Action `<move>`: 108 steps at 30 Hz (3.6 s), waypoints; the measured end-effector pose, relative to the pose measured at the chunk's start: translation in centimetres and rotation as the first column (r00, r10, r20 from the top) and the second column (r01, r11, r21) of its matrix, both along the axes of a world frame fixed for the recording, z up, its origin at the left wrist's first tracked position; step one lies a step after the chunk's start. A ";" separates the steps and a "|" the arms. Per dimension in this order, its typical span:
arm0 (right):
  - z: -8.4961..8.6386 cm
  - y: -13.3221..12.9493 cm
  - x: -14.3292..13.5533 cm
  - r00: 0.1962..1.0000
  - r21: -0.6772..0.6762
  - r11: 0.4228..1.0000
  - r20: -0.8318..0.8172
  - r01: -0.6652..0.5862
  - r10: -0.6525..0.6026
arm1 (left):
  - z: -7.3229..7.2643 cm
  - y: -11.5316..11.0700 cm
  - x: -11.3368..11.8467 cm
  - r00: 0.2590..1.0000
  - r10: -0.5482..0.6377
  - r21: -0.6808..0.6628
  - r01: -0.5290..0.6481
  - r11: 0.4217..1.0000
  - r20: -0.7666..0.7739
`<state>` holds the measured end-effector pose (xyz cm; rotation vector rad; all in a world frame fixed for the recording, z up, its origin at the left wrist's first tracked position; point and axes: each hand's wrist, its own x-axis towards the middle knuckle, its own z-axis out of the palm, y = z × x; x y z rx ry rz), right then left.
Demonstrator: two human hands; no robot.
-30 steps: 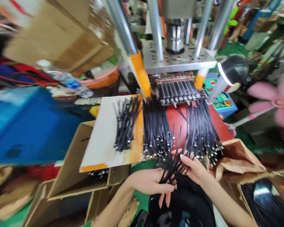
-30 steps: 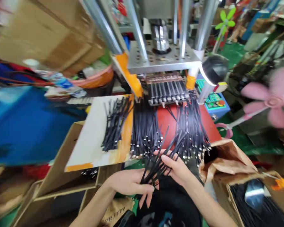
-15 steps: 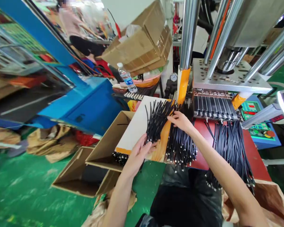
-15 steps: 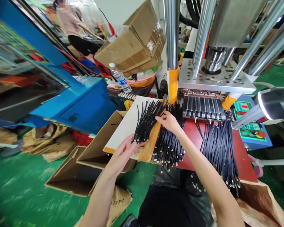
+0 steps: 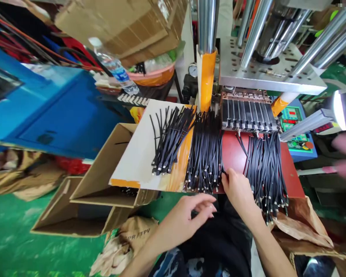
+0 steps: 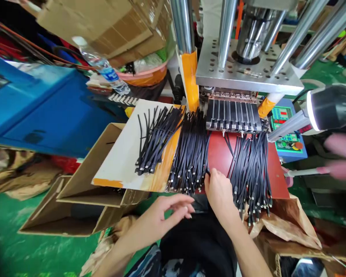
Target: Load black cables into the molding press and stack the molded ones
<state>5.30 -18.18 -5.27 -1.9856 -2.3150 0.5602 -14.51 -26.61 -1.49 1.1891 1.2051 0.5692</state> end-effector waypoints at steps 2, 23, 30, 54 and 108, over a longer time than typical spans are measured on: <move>1.0 -0.9 1.2 0.991 0.018 1.000 -0.132 0.024 -0.021 | -0.6 -0.3 1.6 0.988 -0.062 -0.097 0.076 0.992 0.140; -7.0 -13.3 5.5 -0.105 -0.779 0.614 -0.626 0.126 -0.773 | -0.4 5.9 3.1 0.652 0.417 -0.220 -0.364 0.905 0.634; -8.4 -14.7 6.0 -0.109 -0.733 0.652 -0.677 0.194 -0.728 | -1.9 4.6 4.0 0.822 0.348 -0.131 -0.325 0.937 0.451; -1.5 -14.6 8.7 0.583 -0.425 0.783 -0.806 -0.454 -0.099 | -1.3 0.8 7.3 0.755 0.150 -0.363 0.123 0.924 0.638; 8.4 19.3 4.9 0.646 0.062 0.955 -0.724 -0.290 0.243 | -2.3 33.9 3.1 0.926 0.337 0.875 -0.014 0.484 -0.172</move>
